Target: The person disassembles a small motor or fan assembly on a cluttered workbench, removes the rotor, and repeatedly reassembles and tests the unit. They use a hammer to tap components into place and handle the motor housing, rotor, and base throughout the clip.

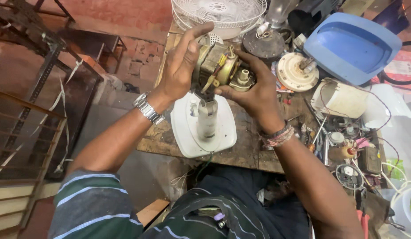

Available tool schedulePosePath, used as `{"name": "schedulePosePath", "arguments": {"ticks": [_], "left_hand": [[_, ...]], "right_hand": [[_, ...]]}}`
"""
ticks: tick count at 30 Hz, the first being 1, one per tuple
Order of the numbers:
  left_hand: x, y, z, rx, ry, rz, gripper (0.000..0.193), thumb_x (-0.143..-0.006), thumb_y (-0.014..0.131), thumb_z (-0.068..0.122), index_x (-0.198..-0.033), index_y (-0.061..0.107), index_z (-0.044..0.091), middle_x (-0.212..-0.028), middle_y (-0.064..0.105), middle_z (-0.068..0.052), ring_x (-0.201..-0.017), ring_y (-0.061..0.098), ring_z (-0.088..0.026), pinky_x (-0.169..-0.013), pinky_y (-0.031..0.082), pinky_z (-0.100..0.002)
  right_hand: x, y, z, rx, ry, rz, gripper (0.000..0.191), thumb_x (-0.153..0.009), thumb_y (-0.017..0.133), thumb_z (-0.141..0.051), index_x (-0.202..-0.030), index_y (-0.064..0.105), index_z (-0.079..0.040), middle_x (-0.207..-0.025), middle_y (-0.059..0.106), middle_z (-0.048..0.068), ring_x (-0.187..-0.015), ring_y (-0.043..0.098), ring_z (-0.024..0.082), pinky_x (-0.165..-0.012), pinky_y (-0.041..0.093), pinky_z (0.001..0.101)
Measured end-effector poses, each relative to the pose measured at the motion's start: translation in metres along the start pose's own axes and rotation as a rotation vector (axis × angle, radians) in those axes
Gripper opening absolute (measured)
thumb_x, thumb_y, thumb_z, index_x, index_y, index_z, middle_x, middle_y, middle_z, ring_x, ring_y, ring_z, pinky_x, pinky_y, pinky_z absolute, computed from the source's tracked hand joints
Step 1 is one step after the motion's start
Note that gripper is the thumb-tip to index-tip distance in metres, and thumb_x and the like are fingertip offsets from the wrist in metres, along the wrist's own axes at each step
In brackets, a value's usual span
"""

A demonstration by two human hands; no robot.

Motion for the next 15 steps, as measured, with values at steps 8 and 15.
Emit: {"name": "schedulePosePath", "arguments": {"ticks": [8,15], "left_hand": [[0.000,-0.003,-0.008,-0.087,-0.045,-0.053,0.073,-0.111,0.022,0.058,-0.151,0.049,0.003,-0.147,0.063,-0.014,-0.141,0.061,-0.025,-0.123,0.042,-0.038],[-0.017,-0.006,-0.001,-0.166,0.007,-0.284,0.082,-0.110,0.030,0.066,-0.158,0.036,0.000,-0.163,0.044,-0.022,-0.157,0.038,-0.035,-0.130,0.028,-0.046]], "right_hand": [[0.000,0.003,-0.009,0.306,-0.118,0.063,0.094,-0.070,0.095,-0.058,-0.138,0.058,-0.005,-0.121,0.067,0.014,-0.112,0.068,0.028,-0.097,0.055,0.0408],[0.007,0.006,-0.001,0.363,0.120,0.018,0.099,-0.066,0.096,-0.055,-0.142,0.054,-0.008,-0.126,0.061,0.016,-0.118,0.060,0.029,-0.100,0.051,0.0424]]}}
Point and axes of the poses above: each hand's wrist, its own x-axis away from the middle knuckle, its own y-axis out of the palm, z = x × y, the point moved 6 cm from there along -x, towards the middle knuckle
